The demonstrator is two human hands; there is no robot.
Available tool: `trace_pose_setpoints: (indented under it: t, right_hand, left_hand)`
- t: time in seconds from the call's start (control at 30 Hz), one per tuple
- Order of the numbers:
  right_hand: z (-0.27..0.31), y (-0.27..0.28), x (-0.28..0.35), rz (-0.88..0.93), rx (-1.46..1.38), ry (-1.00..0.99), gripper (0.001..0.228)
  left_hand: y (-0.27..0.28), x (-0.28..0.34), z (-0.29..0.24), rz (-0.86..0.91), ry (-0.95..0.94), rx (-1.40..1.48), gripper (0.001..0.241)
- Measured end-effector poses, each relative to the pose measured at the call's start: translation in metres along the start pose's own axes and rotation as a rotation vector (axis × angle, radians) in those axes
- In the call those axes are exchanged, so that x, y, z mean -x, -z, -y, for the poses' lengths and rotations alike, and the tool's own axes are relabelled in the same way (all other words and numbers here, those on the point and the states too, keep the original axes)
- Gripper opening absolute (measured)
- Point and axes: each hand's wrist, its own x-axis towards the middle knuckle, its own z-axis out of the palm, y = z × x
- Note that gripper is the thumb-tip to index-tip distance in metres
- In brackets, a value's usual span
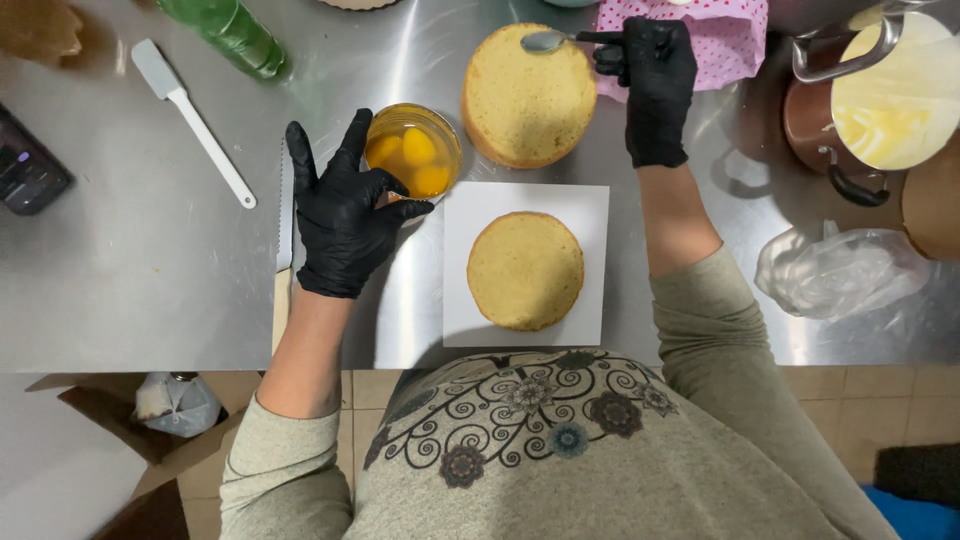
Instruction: Moistening sponge cake layers with peach syrup using a spoon on a bakery workbench.
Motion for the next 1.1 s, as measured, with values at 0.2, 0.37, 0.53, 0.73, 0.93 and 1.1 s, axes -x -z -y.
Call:
trace_pose_setpoints:
  t: [0.2,0.37,0.53,0.73,0.93,1.1]
  right_hand:
    - [0.048,0.011,0.054,0.003,-0.169,0.142,0.029]
    - [0.061,-0.021,0.095,0.154,-0.175,0.039,0.042]
    - [0.049,-0.05,0.112,0.311,-0.199,-0.022,0.043]
    - [0.035,-0.064,0.111,0.276,-0.149,-0.172,0.037]
    - [0.014,-0.059,0.108,0.182,-0.265,-0.448,0.037]
    - [0.019,-0.05,0.099,0.166,-0.476,-0.573,0.039]
  left_hand:
    - [-0.003,-0.007,-0.005,0.031,-0.003,0.0,0.033]
    - [-0.006,-0.015,-0.012,0.076,-0.061,0.034,0.035]
    - [-0.01,-0.023,-0.018,0.12,-0.099,0.002,0.037]
    - [-0.009,-0.032,-0.023,0.13,-0.157,-0.001,0.041]
    - [-0.017,-0.034,-0.02,0.117,-0.207,-0.019,0.044]
    - [-0.018,-0.041,-0.022,0.154,-0.121,0.018,0.038]
